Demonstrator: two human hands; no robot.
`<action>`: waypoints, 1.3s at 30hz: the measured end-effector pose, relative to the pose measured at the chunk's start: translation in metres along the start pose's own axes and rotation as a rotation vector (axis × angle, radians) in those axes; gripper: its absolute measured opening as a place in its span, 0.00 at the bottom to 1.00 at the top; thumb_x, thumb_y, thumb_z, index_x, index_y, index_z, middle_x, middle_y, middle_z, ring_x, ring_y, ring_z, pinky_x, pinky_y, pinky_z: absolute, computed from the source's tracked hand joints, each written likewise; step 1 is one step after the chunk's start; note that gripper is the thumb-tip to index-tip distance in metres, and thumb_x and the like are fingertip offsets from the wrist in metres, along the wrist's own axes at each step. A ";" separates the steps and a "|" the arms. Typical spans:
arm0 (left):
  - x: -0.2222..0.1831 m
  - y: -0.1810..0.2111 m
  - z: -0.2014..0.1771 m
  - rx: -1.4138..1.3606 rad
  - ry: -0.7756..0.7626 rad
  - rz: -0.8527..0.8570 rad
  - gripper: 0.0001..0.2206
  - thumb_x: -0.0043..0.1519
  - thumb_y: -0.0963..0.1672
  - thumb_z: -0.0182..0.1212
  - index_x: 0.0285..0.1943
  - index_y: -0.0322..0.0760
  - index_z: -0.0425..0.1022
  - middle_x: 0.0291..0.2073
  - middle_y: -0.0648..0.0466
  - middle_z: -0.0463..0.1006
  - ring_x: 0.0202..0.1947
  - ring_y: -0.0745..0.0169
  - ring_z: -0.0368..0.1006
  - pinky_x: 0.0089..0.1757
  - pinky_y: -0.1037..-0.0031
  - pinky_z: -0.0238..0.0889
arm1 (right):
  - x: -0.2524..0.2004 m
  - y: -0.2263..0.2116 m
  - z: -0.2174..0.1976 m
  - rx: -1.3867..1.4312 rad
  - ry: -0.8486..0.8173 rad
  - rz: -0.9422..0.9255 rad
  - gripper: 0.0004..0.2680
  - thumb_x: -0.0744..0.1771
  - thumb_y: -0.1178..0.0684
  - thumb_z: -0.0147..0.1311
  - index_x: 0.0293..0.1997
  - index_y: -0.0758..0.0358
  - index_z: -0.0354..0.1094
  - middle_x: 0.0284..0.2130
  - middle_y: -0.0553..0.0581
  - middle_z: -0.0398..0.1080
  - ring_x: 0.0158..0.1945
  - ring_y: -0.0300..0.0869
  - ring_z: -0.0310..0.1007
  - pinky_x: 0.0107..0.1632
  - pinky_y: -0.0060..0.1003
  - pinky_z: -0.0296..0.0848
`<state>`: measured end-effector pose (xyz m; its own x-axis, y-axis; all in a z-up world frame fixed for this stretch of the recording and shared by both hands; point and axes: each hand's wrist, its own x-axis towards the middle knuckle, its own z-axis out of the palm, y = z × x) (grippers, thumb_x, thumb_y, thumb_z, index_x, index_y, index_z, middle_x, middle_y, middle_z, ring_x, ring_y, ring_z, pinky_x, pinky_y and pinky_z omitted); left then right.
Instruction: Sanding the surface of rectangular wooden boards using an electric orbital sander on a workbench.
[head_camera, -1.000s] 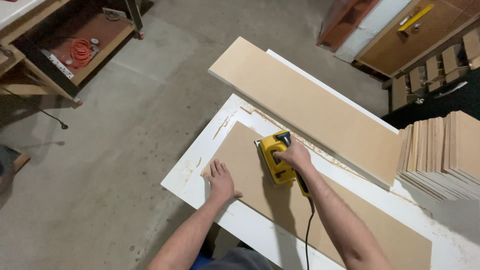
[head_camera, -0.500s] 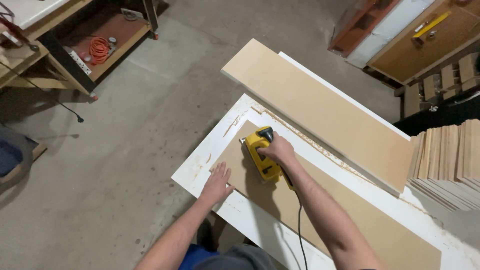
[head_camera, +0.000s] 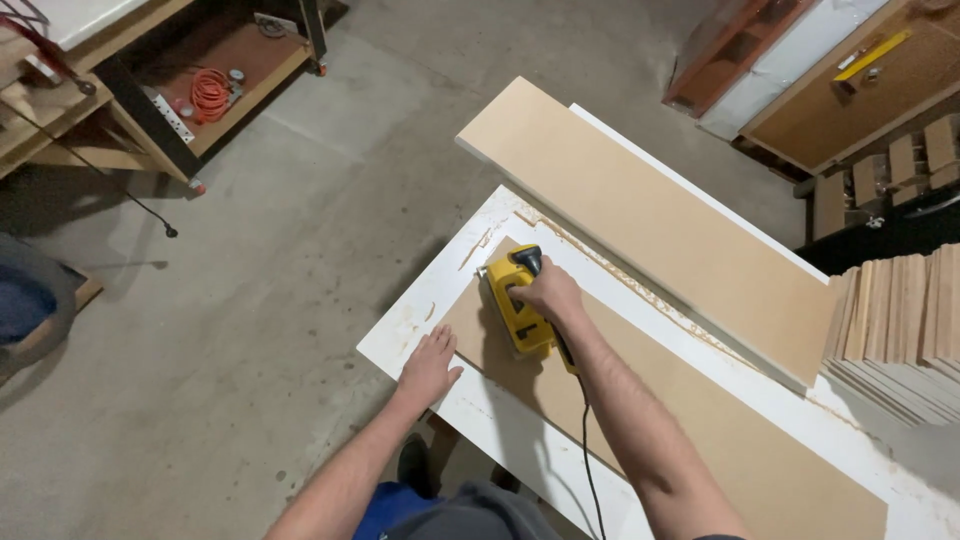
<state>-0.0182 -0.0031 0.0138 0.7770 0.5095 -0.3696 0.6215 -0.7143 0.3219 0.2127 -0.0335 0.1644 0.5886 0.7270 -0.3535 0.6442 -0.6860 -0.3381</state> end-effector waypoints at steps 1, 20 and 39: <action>0.000 0.000 0.001 -0.005 -0.002 -0.001 0.30 0.71 0.54 0.43 0.79 0.36 0.54 0.79 0.47 0.49 0.79 0.54 0.41 0.73 0.66 0.32 | -0.003 -0.008 0.002 -0.004 -0.003 0.000 0.27 0.58 0.39 0.65 0.58 0.61 0.65 0.46 0.67 0.75 0.56 0.60 0.75 0.56 0.52 0.74; -0.065 -0.058 0.070 -0.182 0.175 -0.089 0.29 0.71 0.55 0.49 0.74 0.32 0.62 0.75 0.44 0.57 0.77 0.51 0.49 0.73 0.65 0.36 | -0.020 -0.015 0.038 -0.185 -0.229 -0.116 0.27 0.58 0.37 0.64 0.62 0.47 0.62 0.50 0.55 0.72 0.58 0.53 0.74 0.58 0.48 0.74; -0.057 -0.076 0.123 -0.136 0.256 -0.056 0.28 0.67 0.51 0.53 0.74 0.35 0.60 0.75 0.47 0.57 0.76 0.53 0.50 0.71 0.63 0.40 | -0.071 -0.065 0.010 -0.143 -0.318 -0.092 0.21 0.64 0.44 0.62 0.62 0.48 0.61 0.49 0.51 0.73 0.48 0.40 0.74 0.49 0.35 0.79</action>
<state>-0.1218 -0.0365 -0.0972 0.7306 0.6629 -0.1638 0.6582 -0.6198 0.4273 0.1241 -0.0403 0.2027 0.3579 0.7251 -0.5884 0.7628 -0.5904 -0.2636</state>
